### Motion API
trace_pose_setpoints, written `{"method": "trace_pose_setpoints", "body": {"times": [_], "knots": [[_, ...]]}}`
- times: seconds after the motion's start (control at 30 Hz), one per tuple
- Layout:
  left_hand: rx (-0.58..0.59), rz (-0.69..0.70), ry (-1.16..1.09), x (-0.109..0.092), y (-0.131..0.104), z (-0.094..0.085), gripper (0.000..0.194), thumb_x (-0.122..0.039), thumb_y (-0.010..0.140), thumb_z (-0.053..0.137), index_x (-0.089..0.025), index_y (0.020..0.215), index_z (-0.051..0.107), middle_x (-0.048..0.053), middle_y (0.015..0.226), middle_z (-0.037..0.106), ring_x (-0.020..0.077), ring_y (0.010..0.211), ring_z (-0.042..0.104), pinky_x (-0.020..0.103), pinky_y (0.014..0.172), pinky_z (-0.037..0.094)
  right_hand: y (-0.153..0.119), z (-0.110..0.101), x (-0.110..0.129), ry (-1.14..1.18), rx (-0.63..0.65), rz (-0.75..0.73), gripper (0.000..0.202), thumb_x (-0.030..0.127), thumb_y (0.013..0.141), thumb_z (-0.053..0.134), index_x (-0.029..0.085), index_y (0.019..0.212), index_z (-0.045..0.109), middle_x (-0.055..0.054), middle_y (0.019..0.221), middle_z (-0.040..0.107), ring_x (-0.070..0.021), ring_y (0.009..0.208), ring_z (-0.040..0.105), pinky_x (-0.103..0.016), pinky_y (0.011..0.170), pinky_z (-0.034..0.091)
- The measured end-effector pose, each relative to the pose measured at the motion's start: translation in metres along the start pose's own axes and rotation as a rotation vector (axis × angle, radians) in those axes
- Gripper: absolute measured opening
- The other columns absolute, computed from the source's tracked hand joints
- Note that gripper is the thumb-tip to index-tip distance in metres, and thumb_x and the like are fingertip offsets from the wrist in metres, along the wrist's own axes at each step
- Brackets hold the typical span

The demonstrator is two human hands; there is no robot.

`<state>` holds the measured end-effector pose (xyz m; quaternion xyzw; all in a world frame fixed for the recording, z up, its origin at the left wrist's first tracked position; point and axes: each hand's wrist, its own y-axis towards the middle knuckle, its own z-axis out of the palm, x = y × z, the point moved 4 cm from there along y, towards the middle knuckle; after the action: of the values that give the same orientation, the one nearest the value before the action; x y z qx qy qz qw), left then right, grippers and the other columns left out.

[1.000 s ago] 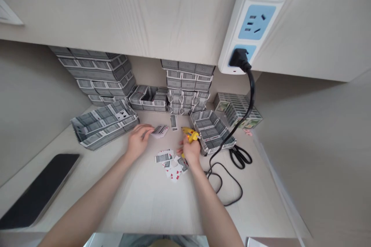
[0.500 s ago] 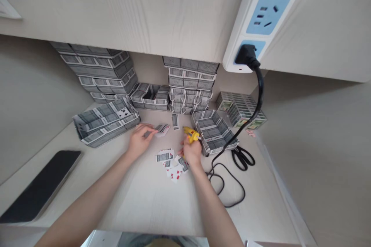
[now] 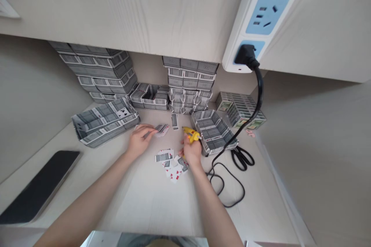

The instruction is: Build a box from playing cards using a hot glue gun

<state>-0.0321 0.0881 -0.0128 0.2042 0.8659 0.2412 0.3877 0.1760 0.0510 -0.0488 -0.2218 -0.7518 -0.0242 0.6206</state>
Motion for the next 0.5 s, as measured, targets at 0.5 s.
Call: {"method": "trace_pose_setpoints", "body": {"times": [0.5], "knots": [[-0.044,-0.008,0.038,0.0003,-0.0006,-0.0018,0.013,-0.031,0.078,0.054,-0.021,0.075,0.063,0.003,0.081,0.065,0.0165,0.087,0.057,0.034,0.079,0.045,-0.0014,-0.0005,0.001,-0.043,-0.082,-0.017,0.038,0.052,0.076,0.045,0.017,0.068,0.058,-0.002,0.034,0.052,-0.0178,0.029,0.051,-0.026,0.032,0.04]]}}
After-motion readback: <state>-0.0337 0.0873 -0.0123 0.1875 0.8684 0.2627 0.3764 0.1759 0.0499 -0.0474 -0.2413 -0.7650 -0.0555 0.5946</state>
